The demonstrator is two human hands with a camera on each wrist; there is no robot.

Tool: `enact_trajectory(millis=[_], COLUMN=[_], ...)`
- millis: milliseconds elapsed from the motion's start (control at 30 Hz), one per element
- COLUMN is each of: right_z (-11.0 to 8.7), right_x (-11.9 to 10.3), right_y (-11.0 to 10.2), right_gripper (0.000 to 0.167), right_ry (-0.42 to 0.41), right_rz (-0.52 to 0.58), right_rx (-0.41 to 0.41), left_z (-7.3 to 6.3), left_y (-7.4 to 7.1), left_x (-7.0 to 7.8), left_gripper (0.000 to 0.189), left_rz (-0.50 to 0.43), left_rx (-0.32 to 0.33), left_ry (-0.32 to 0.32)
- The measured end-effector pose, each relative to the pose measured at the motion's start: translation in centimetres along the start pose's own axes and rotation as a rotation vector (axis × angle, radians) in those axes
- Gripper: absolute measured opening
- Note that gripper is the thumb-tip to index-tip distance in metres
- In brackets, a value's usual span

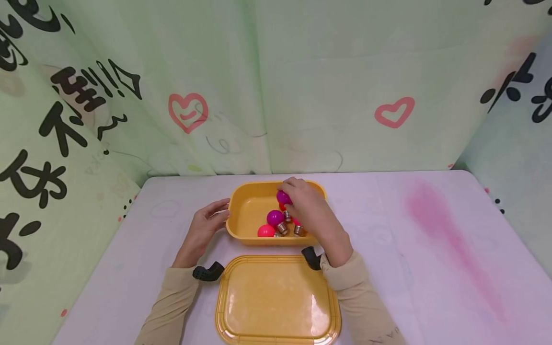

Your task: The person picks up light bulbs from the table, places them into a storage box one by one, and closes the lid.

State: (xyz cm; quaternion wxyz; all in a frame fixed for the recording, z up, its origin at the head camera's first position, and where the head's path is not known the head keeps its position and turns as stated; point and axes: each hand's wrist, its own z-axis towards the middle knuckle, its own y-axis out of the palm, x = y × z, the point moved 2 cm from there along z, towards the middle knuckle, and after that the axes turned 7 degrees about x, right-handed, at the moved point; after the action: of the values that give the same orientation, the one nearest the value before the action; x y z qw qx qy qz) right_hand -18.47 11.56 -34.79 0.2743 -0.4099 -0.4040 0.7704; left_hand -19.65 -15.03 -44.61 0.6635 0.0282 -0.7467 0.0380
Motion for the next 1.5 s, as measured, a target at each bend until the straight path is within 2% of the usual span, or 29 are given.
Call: enact_trajectory(millis=[300,600,967,1267,1500], right_z=[0.7,1.1,1.5,1.8,2.0], right_x=[-2.1,-3.0,-3.5,-3.6,-3.9], right_y=[1.3,2.7,4.8,5.7,6.1], right_gripper=[0.037,0.037,0.04,0.034,0.036], right_ry=[-0.056,-0.079,-0.051,-0.096,-0.102], right_rz=[0.012,0.039,0.017,0.01,0.001], right_rx=[-0.05,-0.079,-0.128,-0.13,-0.146], left_z=[-0.1,0.0,0.1,0.0,0.1], left_y=[0.0,0.0,0.1,0.0,0.1], left_x=[0.1,0.1,0.0,0.1,0.0], left_gripper=[0.038,0.038,0.038,0.04,0.039], left_rz=[0.012,0.015,0.028,0.023,0.013], left_rx=[0.006,0.007,0.006,-0.003,0.005], left_ry=[-0.006,-0.004,0.003,0.005,0.001])
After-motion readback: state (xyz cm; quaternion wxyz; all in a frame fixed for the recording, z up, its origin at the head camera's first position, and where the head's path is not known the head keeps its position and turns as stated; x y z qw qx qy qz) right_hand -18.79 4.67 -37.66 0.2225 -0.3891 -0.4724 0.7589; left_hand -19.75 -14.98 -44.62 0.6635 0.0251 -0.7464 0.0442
